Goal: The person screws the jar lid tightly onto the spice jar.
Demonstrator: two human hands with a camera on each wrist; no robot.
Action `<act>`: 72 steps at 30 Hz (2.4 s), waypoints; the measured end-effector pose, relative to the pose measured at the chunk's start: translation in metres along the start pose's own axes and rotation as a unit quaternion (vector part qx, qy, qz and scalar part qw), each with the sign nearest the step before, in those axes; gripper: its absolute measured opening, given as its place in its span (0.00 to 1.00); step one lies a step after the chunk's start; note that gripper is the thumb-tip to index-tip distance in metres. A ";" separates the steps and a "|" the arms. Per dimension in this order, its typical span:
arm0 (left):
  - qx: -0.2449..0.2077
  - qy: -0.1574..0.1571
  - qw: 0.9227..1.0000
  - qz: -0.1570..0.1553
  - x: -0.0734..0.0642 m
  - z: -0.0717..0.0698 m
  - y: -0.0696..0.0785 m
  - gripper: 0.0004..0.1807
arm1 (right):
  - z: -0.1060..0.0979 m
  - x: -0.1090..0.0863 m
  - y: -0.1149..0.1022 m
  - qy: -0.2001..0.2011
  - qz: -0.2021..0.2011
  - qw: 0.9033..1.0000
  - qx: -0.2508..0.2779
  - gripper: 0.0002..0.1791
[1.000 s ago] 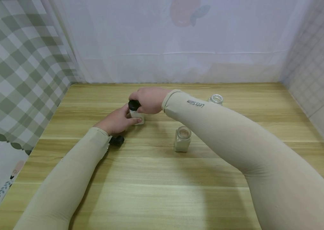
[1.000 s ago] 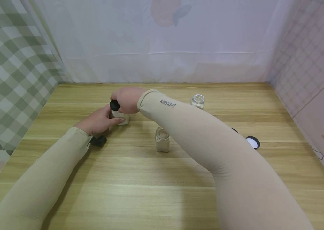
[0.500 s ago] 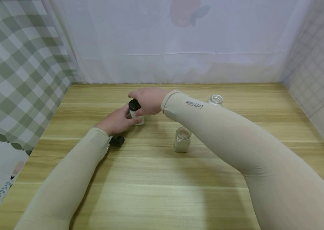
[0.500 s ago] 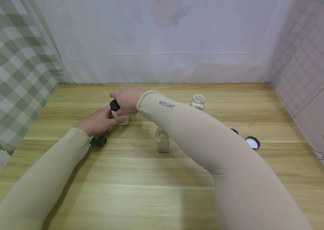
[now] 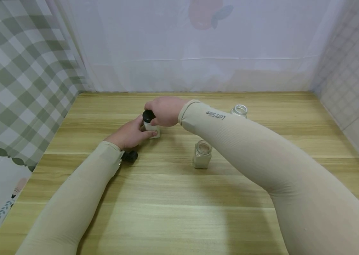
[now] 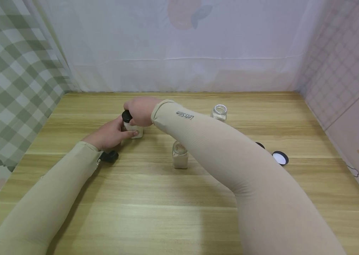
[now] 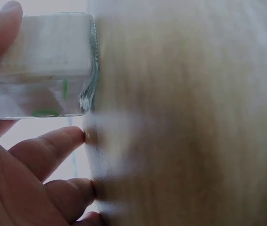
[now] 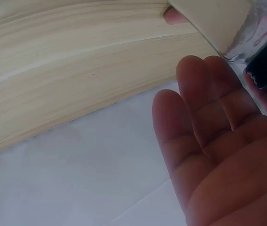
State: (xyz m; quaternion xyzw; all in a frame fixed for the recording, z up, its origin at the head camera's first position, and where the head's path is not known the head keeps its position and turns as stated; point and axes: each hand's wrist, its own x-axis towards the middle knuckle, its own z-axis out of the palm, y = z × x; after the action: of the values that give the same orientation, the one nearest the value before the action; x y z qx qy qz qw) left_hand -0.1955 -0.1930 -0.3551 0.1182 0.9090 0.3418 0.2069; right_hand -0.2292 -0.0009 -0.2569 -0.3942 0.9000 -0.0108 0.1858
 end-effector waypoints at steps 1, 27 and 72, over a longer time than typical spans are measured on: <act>0.000 0.000 1.000 -0.001 0.000 0.000 0.000 0.43 | 0.000 0.000 0.000 0.002 0.000 1.000 0.000 0.22; 0.018 -0.001 1.000 -0.008 0.000 0.001 0.001 0.46 | 0.001 0.001 0.001 0.004 -0.020 1.000 -0.004 0.27; 0.015 0.001 1.000 -0.004 0.000 0.000 0.003 0.42 | -0.001 0.000 -0.001 -0.002 -0.004 1.000 -0.006 0.19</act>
State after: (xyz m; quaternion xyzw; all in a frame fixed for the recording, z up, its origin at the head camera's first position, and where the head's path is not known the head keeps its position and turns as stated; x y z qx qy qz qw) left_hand -0.1954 -0.1906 -0.3536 0.1176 0.9148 0.3274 0.2050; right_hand -0.2288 -0.0018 -0.2563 -0.3985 0.8982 -0.0056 0.1853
